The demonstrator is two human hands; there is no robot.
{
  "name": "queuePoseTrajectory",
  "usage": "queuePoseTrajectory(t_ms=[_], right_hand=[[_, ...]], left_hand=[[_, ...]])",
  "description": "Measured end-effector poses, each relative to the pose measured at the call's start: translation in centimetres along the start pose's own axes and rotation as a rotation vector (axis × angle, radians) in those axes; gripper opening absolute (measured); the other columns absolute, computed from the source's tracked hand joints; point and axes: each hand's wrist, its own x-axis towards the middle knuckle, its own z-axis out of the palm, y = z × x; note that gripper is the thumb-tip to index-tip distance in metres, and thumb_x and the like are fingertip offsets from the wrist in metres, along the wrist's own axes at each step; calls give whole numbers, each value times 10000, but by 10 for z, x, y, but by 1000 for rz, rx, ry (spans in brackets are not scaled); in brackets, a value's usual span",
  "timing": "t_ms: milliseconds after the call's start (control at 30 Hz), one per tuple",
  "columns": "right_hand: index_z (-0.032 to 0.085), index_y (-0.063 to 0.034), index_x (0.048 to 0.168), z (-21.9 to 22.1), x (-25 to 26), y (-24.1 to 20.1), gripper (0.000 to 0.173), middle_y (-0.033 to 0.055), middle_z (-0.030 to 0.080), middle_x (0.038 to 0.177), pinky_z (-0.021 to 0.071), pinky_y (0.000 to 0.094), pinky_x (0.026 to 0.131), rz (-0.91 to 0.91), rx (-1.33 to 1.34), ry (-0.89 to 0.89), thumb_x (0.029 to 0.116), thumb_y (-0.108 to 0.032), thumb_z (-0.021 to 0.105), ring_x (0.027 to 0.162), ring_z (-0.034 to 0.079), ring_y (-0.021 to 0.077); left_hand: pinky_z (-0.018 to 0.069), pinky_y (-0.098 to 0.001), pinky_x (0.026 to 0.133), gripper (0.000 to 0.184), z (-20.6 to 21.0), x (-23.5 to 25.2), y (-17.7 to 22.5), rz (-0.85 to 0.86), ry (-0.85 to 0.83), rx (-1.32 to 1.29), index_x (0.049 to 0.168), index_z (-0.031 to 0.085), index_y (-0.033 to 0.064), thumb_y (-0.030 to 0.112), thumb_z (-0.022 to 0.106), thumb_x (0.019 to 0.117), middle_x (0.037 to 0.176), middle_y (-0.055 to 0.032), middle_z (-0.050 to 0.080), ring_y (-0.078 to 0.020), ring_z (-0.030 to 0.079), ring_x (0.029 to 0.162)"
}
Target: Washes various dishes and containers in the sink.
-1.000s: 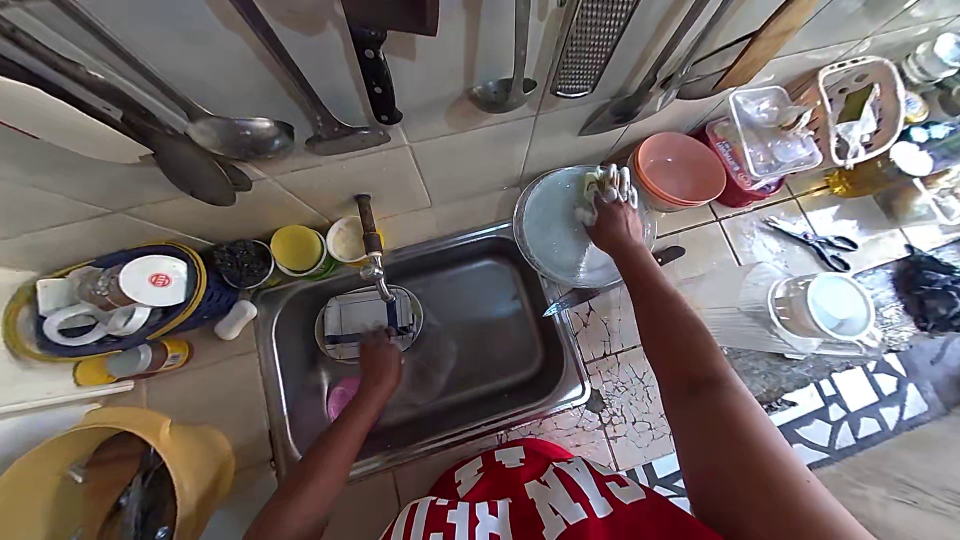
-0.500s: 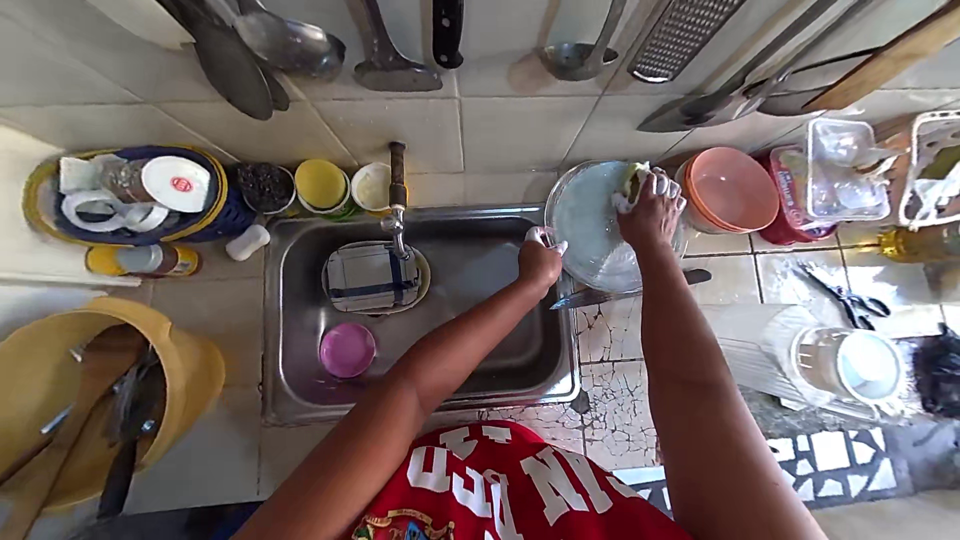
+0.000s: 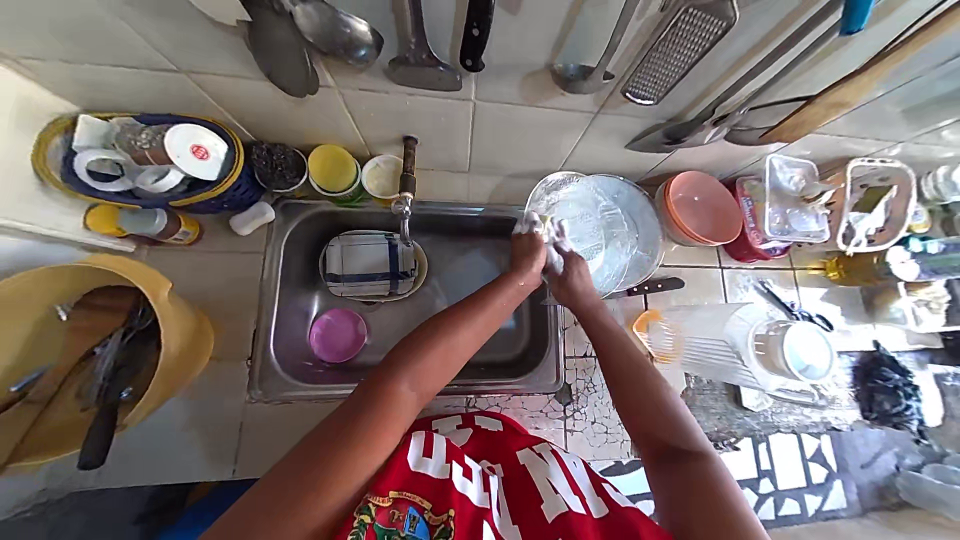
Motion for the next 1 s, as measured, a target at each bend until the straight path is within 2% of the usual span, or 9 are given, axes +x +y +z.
queuePoseTrajectory(t_ms=[67, 167, 333, 467, 600, 700, 833, 900, 1000], right_hand=[[637, 78, 1302, 7, -5, -16, 382, 318, 634, 1309, 485, 611, 1050, -123, -14, -9, 986, -136, 626, 1235, 619, 468], [522, 54, 1454, 2, 9, -20, 565, 304, 475, 1522, 367, 588, 1177, -198, -209, -82, 973, -223, 624, 1447, 430, 460], [375, 47, 1552, 8, 36, -12, 660, 313, 334, 1610, 222, 625, 1240, -151, -319, 37, 1014, -321, 481, 1529, 267, 470], [549, 47, 1433, 48, -6, -75, 566, 313, 576, 1401, 403, 598, 1145, -456, -108, -180, 920, -160, 670, 1357, 522, 459], [641, 0, 1366, 86, -2, -113, 508, 236, 559, 1477, 192, 603, 1264, -826, 72, -90, 894, -188, 659, 1472, 408, 422], [713, -27, 1240, 86, 11, -107, 395, 233, 713, 1200, 515, 618, 970, -599, -165, 104, 926, -250, 623, 1155, 669, 425], [653, -44, 1307, 73, 19, -82, 443, 265, 680, 1251, 485, 714, 931, 78, -149, -76, 1028, -361, 520, 1181, 643, 473], [640, -24, 1320, 80, 17, -83, 437, 265, 678, 1252, 487, 702, 938, 82, -129, -52, 1020, -324, 535, 1179, 645, 468], [682, 24, 1245, 84, 5, -111, 369, 254, 709, 1184, 524, 636, 942, -279, -140, 28, 957, -199, 619, 1132, 679, 436]], left_hand=[[489, -474, 1005, 340, -21, -11, 6, 30, 41, 59, 1312, 569, -35, 173, 412, 1095, 1269, -214, 612, -276, 584, 1184], [464, -445, 1058, 367, -55, -32, 10, 102, 70, 118, 1374, 541, -37, 187, 428, 1106, 1343, -216, 598, -263, 573, 1242], [596, -395, 854, 402, -120, -70, 16, 39, 35, 136, 1393, 555, 21, 67, 621, 999, 1224, -189, 658, -227, 691, 974], [586, -431, 855, 489, -161, -86, 20, -64, 36, 282, 1393, 545, 29, -17, 667, 921, 1218, -189, 654, -255, 680, 989], [568, -418, 856, 350, -185, -101, 24, -46, -2, 377, 1264, 577, -23, -34, 645, 920, 1125, -171, 660, -224, 657, 977], [574, -407, 855, 335, -188, -116, 21, -30, 52, 387, 1231, 616, -20, -37, 684, 903, 1115, -162, 674, -216, 666, 969], [578, -371, 748, 266, -200, -121, 9, 28, 173, 316, 1184, 631, -36, -13, 672, 922, 1007, -149, 685, -187, 658, 816], [572, -366, 720, 258, -206, -121, 11, 11, 162, 356, 1171, 630, -32, -5, 679, 919, 977, -143, 683, -186, 652, 777], [571, -407, 833, 288, -206, -122, 17, 4, 106, 462, 1162, 645, -27, -5, 716, 884, 1037, -154, 692, -206, 671, 914]])
